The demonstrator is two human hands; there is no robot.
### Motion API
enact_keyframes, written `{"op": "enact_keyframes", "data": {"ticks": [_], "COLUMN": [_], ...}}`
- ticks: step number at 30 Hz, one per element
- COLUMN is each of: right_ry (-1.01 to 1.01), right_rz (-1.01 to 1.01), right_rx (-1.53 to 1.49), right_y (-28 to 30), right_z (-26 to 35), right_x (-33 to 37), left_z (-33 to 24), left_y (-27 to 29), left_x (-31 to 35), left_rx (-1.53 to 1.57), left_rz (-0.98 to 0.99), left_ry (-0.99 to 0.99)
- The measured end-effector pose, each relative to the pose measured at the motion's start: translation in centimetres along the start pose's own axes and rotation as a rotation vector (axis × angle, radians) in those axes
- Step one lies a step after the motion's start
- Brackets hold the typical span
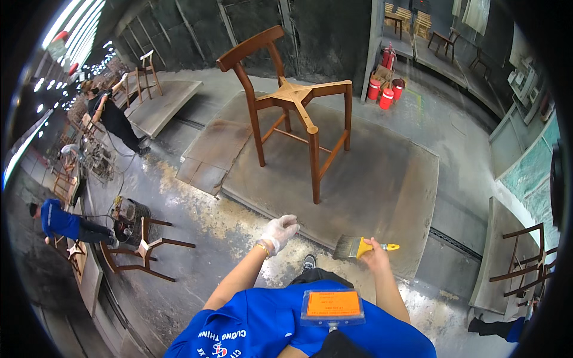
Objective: The person applies a finish to wooden chairs using a brush. They systematically coat the legs, seat frame, and backrest of each chair, repositioning the furniture as needed to reach all surfaces.
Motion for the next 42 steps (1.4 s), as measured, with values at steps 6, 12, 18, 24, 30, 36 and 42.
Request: {"op": "enact_keyframes", "data": {"ticks": [6,12,18,24,30,36,42], "right_ry": [0.246,0.233,0.281,0.258,0.284,0.471,0.458], "right_rz": [-0.197,-0.287,-0.67,-0.817,-0.813,-0.361,-0.221], "right_rx": [0.376,0.322,0.225,-0.027,0.027,0.192,0.417], "right_y": [-3.7,-8.3,-6.8,-3.7,-1.4,-10.0,-17.8], "right_z": [3.4,5.0,0.4,-6.7,-4.5,7.8,15.2], "right_x": [-3.7,-2.4,4.0,9.5,6.0,-2.5,-5.8], "left_z": [-9.7,-21.0,-21.0,-18.3,-18.1,-14.3,-13.2], "left_y": [2.0,1.5,-0.5,-0.7,8.4,19.5,23.2], "left_x": [-10.0,-18.2,-24.2,-26.5,-24.4,-24.2,-23.2], "left_rx": [-0.223,-0.125,0.349,0.49,0.234,0.239,0.342], "left_rz": [-0.077,-0.248,-0.33,-0.251,-0.106,0.219,0.328], "left_ry": [-0.101,-0.157,-0.113,-0.26,-0.445,-0.286,-0.124]}}
Point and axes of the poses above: each hand's wrist, its own x-axis away from the middle knuckle, its own y-axis out of the back of the hand, z = x × y, the point moved 9 cm from there along -x, towards the middle knuckle, and after that the axes turned 6 degrees about y, right-handed, at the moved point
